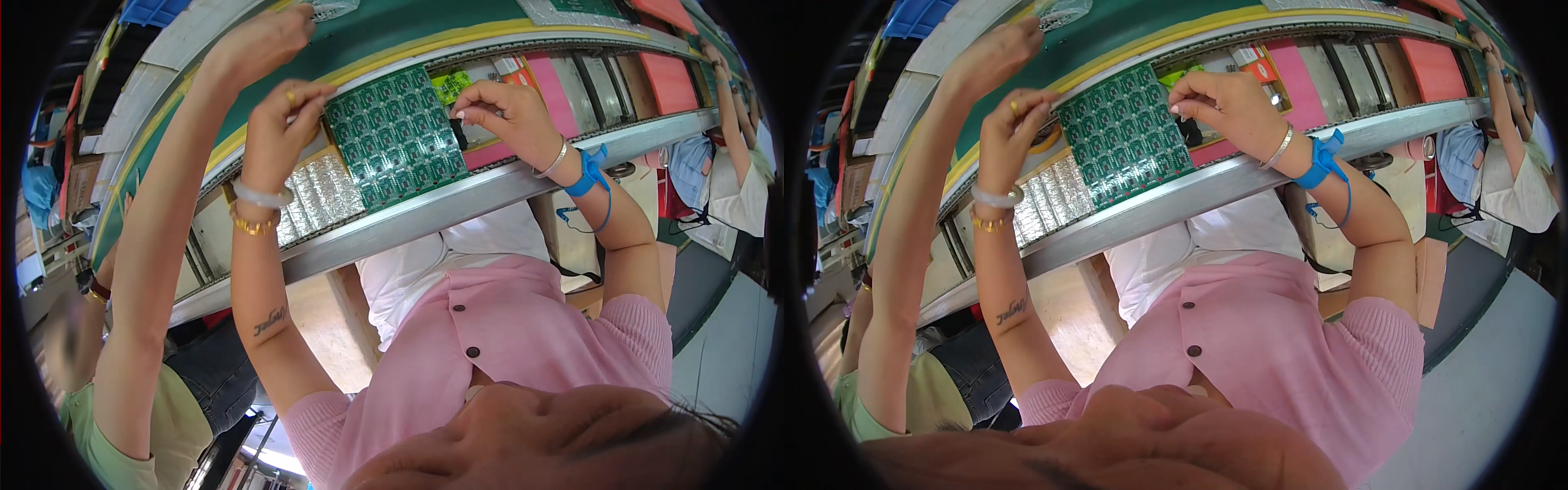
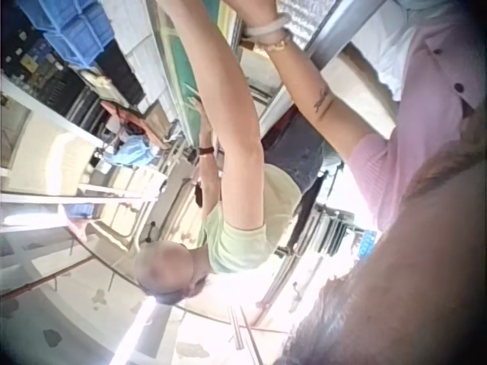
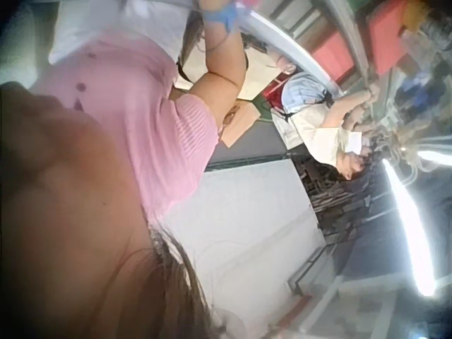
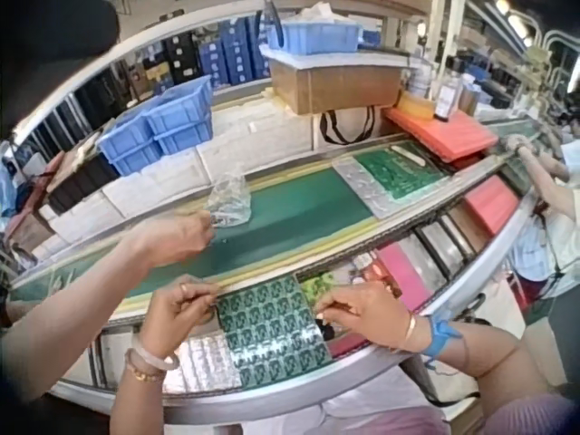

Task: Insert small components into printed circuit boards (PCBs) on an assembly line.

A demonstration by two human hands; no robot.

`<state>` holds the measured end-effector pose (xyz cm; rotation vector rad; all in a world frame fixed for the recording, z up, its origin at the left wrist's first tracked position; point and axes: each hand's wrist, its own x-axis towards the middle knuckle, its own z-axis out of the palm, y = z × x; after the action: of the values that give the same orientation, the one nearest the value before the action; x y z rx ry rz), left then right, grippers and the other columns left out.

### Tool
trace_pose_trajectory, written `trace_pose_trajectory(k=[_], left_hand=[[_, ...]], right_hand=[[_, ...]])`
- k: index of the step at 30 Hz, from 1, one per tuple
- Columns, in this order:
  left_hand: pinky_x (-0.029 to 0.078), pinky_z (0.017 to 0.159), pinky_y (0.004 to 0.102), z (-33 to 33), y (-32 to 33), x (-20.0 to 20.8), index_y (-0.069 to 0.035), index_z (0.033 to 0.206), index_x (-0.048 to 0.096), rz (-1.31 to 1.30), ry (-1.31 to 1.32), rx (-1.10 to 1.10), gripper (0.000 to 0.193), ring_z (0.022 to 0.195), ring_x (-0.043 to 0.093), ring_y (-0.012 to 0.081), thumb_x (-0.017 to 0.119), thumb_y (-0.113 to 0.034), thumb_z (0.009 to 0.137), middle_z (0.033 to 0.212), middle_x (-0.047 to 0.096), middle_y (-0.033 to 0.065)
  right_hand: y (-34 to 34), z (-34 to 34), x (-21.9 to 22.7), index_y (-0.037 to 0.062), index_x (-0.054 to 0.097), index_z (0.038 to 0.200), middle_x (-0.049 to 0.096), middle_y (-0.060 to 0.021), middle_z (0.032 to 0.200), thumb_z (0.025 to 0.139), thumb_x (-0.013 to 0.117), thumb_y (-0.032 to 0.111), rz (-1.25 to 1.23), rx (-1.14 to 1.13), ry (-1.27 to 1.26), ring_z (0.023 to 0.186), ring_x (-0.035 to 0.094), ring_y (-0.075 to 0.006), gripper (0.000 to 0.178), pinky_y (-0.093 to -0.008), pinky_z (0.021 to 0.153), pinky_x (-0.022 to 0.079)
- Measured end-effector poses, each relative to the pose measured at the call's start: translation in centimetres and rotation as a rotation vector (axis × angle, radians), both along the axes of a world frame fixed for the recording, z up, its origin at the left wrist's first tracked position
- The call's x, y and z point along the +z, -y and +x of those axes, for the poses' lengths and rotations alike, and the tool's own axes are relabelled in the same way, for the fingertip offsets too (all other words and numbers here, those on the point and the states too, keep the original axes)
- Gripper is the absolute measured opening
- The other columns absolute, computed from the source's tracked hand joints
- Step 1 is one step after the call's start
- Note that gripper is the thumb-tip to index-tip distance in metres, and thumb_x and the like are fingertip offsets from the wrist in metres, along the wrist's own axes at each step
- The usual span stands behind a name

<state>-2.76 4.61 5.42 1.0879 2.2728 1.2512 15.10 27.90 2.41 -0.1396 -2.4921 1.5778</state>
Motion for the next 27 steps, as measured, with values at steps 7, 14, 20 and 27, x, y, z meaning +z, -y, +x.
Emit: trace_pose_trajectory(k=[7, 14, 20, 27], left_hand=[[0.047, 0.076, 0.0217, 1.9, 2.6, -3.6, 0.000, 0.096, 0.065, 0.202, 0.425, 0.066, 0.013, 0.082, 0.058, 0.0088, 0.063, -0.002, 0.084, 0.090, 0.064, 0.0033], [0.050, 0.076, 0.0237, 0.8, 3.8, -3.2, 0.001, 0.099, 0.066, 0.248, 0.429, 0.174, 0.016, 0.082, 0.060, 0.0113, 0.063, -0.003, 0.084, 0.095, 0.065, 0.0052], [0.050, 0.077, 0.0218, 1.6, 2.9, -3.2, 0.001, 0.097, 0.067, 0.307, 0.434, 0.147, 0.015, 0.084, 0.060, 0.0098, 0.063, -0.001, 0.083, 0.092, 0.065, 0.0035], [0.050, 0.072, 0.0216, 1.0, 3.2, -2.2, 0.002, 0.094, 0.067, 0.232, 0.153, 0.181, 0.012, 0.082, 0.061, 0.0111, 0.062, 0.000, 0.083, 0.091, 0.060, 0.0029]], right_hand=[[-1.0, 0.3, -0.9, 0.0007, 0.059, 0.093, 0.065, -0.0044, 0.090, 0.088, 0.055, 0.008, -0.052, -0.007, 0.089, 0.085, 0.061, -0.0110, 0.010, -0.0242, 0.076, 0.048], [4.0, 2.1, 0.4, 0.0052, 0.058, 0.091, 0.064, -0.0076, 0.091, 0.080, 0.062, 0.005, 0.228, 0.055, -0.235, 0.084, 0.061, -0.0232, 0.012, -0.0315, 0.074, 0.047], [4.4, 1.0, 2.4, 0.0049, 0.059, 0.086, 0.062, -0.0082, 0.087, 0.076, 0.064, 0.003, 0.226, 0.073, -0.296, 0.080, 0.059, -0.0255, 0.011, -0.0335, 0.071, 0.046], [2.2, -2.9, 5.3, 0.0041, 0.057, 0.087, 0.059, -0.0087, 0.082, 0.079, 0.062, 0.008, 0.328, -0.021, -0.381, 0.079, 0.058, -0.0274, 0.010, -0.0350, 0.069, 0.046]])
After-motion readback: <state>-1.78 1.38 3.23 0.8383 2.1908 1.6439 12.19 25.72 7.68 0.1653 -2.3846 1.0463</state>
